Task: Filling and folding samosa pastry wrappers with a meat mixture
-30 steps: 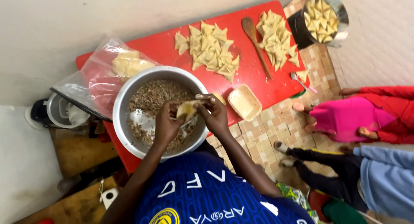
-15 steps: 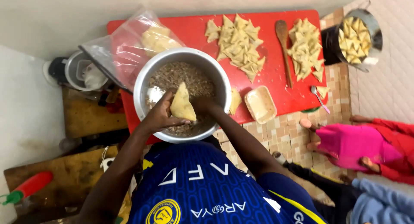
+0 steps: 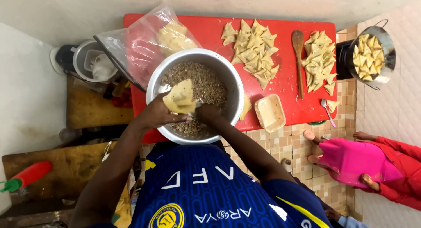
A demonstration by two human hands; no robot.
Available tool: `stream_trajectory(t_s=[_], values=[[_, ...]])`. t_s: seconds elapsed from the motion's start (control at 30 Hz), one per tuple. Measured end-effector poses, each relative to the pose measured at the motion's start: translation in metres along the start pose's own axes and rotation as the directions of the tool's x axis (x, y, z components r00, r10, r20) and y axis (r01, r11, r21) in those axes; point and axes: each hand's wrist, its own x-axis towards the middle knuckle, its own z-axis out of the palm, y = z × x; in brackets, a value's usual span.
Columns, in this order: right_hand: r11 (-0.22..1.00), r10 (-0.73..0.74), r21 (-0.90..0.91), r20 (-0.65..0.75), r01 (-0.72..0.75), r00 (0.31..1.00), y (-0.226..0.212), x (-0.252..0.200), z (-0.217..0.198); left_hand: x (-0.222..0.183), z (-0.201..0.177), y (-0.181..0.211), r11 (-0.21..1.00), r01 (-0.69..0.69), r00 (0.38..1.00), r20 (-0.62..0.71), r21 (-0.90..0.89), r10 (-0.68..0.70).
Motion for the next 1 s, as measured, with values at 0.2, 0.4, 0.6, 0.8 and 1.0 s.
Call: stream_trajectory(t_s=[0.2,0.4,0.6,0.8,1.0], values=[[0.933,-0.22,0.306,0.068,0.189,0.973,0.022,-0.02,-0.027,0.018,-0.015,0.051,0.996,0.02,0.999,0.045,0.082,-0.024],[0.804,-0.004,0.594,0.015,-0.006,1.0,0.042,0.039,0.029,0.016,-0.017,0.055,0.999,0.041,0.999,0.0,-0.027,-0.041],[0.8,-0.364,0.49,-0.064,0.347,0.929,0.047,-0.014,-0.003,0.016,-0.024,0.041,0.999,0.026,0.996,-0.079,-0.041,-0.029],[0.665,-0.184,0.64,-0.358,0.385,0.915,0.084,-0.126,-0.086,0.015,-0.05,-0.031,0.991,0.078,0.992,-0.09,-0.106,-0.088],[0.497,0.23,0.716,-0.653,0.49,0.722,0.04,-0.221,-0.139,0.035,-0.044,-0.065,0.992,0.062,0.998,-0.012,-0.11,-0.064]])
